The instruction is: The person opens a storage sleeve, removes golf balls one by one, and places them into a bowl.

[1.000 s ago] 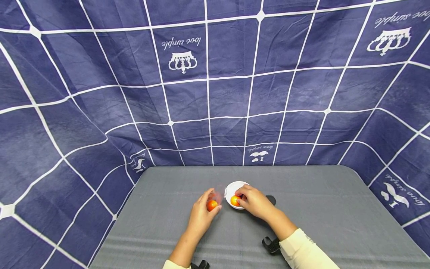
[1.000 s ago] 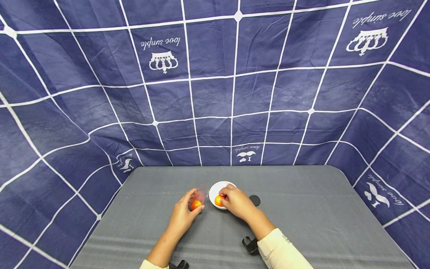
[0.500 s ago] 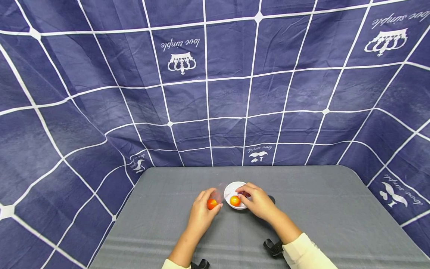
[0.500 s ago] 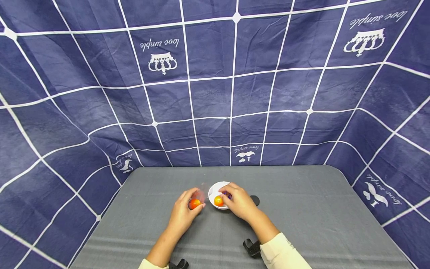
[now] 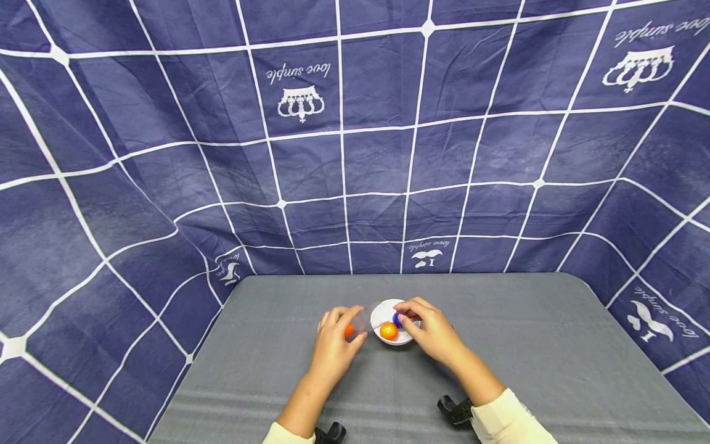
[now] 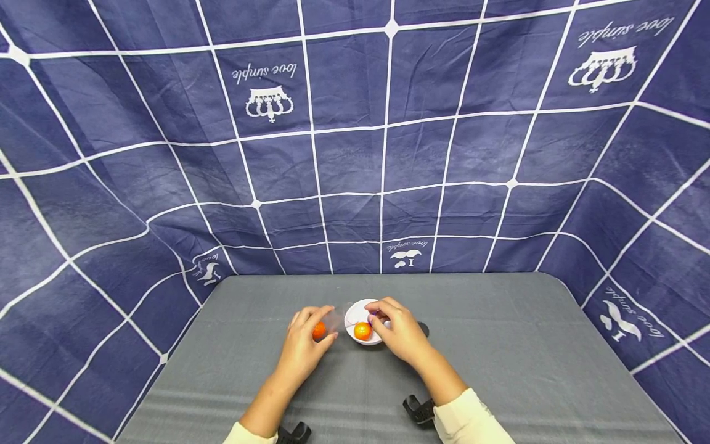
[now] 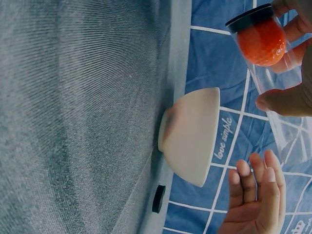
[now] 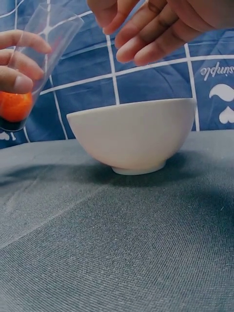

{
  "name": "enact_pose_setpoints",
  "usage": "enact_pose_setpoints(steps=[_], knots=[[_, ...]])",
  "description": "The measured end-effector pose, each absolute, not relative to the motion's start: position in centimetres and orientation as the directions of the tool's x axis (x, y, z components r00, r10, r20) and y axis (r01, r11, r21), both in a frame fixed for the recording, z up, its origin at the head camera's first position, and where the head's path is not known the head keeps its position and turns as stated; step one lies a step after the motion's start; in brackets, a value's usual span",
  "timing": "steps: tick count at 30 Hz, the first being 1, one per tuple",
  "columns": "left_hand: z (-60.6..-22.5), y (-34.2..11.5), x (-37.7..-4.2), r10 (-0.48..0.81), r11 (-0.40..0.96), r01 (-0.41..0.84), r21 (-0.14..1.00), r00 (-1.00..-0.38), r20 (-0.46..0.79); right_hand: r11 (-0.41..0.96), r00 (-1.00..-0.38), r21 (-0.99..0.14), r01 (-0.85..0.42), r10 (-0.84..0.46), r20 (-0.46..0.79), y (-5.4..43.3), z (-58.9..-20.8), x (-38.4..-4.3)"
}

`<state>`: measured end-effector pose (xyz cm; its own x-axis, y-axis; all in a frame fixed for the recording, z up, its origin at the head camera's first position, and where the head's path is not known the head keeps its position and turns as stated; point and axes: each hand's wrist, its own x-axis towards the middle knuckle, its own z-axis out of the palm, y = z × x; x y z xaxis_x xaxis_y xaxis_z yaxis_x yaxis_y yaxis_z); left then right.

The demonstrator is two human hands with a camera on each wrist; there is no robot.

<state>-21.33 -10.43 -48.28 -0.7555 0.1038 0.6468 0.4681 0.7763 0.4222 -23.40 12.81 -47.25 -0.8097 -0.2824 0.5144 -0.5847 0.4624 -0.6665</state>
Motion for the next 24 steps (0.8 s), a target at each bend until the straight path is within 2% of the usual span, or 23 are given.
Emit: enact_pose_setpoints(steps=[13,24], knots=[[-48.0,-10.4,-21.7,0.230,0.837,0.505,0.209,-0.673,0.703,0.374,-0.831,-0.742,-0.556,-0.274,0.485,12.9,-47.5,-22.5],[-47.4,-10.2,-21.5,0.272,0.851,0.495,0.176,-0.701,0.659,0.287,-0.837,-0.797,-0.532,-0.319,0.444,12.7,-48.1,-21.9]])
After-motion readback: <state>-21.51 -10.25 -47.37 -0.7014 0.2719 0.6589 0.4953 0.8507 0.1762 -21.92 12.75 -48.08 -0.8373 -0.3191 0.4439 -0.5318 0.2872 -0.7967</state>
